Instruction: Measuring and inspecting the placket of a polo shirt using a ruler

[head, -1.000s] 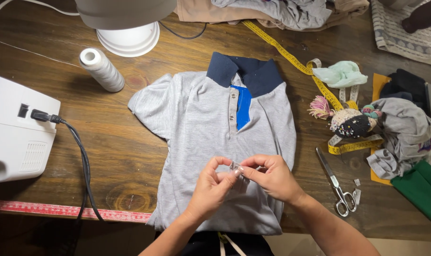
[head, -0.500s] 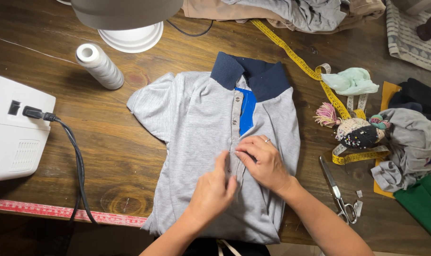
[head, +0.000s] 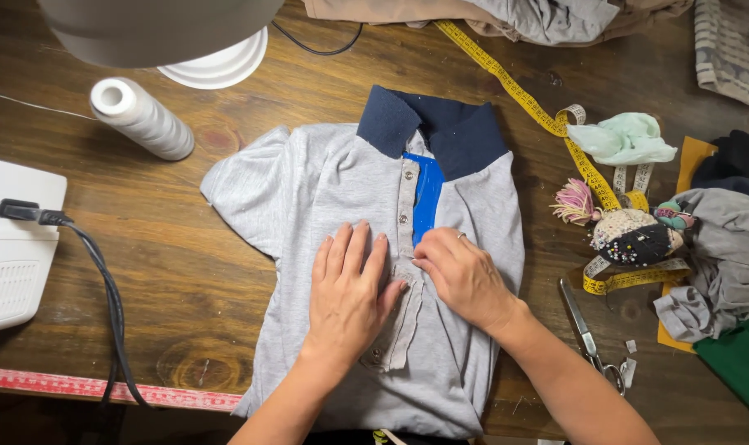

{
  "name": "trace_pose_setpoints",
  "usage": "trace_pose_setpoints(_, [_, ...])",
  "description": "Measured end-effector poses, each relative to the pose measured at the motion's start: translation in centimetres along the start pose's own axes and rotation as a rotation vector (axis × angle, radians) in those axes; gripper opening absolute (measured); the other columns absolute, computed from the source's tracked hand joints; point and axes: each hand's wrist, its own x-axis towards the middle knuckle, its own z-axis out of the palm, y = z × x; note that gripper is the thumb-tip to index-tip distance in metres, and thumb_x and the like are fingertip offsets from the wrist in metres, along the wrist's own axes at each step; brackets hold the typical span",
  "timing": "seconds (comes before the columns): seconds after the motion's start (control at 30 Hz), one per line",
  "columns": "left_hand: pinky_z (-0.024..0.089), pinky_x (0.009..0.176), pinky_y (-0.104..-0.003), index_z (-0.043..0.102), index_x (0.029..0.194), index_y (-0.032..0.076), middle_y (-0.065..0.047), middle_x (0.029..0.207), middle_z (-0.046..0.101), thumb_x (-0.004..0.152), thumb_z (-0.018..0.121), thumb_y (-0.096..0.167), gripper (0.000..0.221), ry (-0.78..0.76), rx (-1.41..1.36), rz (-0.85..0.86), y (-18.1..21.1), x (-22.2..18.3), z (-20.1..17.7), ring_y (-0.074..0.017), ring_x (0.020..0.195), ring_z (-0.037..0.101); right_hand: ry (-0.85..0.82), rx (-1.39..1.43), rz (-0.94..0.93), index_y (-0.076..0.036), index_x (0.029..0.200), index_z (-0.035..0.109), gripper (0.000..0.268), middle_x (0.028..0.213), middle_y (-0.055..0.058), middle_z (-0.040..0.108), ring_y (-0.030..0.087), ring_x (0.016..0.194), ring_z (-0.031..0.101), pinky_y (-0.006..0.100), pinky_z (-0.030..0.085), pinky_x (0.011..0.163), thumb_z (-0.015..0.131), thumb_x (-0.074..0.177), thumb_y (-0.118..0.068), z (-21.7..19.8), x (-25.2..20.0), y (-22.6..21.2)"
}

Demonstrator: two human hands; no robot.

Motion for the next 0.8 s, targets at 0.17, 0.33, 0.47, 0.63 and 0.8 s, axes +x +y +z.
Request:
trace_pose_setpoints(0.17, [0.029,0.121,-0.053,0.063,0.136,0.007,-0.021,0.144,0.058,0.09,0.07,0.048,0.062,0.017,0.02,0.002,0.1,-0.1,0.1,-0.0396,0.139,0.049,0.145,-0.183,-0.339,-0.014,0.108,0.069,0.021,0.099,0.006,0.065,0.025,0.081,0.066,0.034,0.057,0.073,0.052,0.101,-0.005,0.6,-0.8,0.5])
trace_pose_setpoints(0.33, [0.034,0.119,-0.052,0.06,0.139,0.007,-0.02,0.151,0.052,0.096,0.06,0.049,0.06,-0.063,0.114,0.02,0.2,0.2,-0.6,-0.0382,0.14,0.048,0.084,-0.07,-0.517,0.005,0.103,0.068,0.012,0.103,0.017,0.067,0.028,0.082,0.068,0.04,0.06,0.072,0.057,0.1,0.004,-2.6,0.9,-0.9])
trace_pose_setpoints(0.47, [0.035,0.117,-0.052,0.06,0.14,0.01,-0.019,0.152,0.051,0.094,0.062,0.051,0.062,-0.087,0.105,0.008,0.2,0.0,-0.5,-0.0377,0.141,0.047,0.092,-0.021,-0.449,0.005,0.108,0.07,0.016,0.104,0.019,0.07,0.03,0.082,0.07,0.041,0.06,0.072,0.056,0.099,0.004,-1.8,0.3,-0.1])
trace_pose_setpoints(0.63, [0.036,0.116,-0.055,0.062,0.137,0.013,-0.021,0.15,0.052,0.097,0.061,0.048,0.054,-0.065,0.05,0.012,0.2,0.1,-0.8,-0.0404,0.139,0.047,0.106,0.153,-0.281,0.003,0.106,0.069,0.014,0.1,0.017,0.07,0.029,0.078,0.066,0.037,0.057,0.072,0.067,0.093,0.008,-1.6,1.1,-0.2])
trace_pose_setpoints(0.8, [0.037,0.116,-0.058,0.062,0.125,0.006,-0.025,0.147,0.052,0.099,0.065,0.039,0.042,-0.046,-0.143,-0.017,0.2,-0.5,-1.3,-0.0443,0.142,0.045,0.059,0.125,-0.088,-0.003,0.102,0.071,0.008,0.098,0.01,0.066,0.025,0.087,0.066,0.035,0.056,0.081,0.07,0.094,-0.003,-1.7,1.8,-1.0])
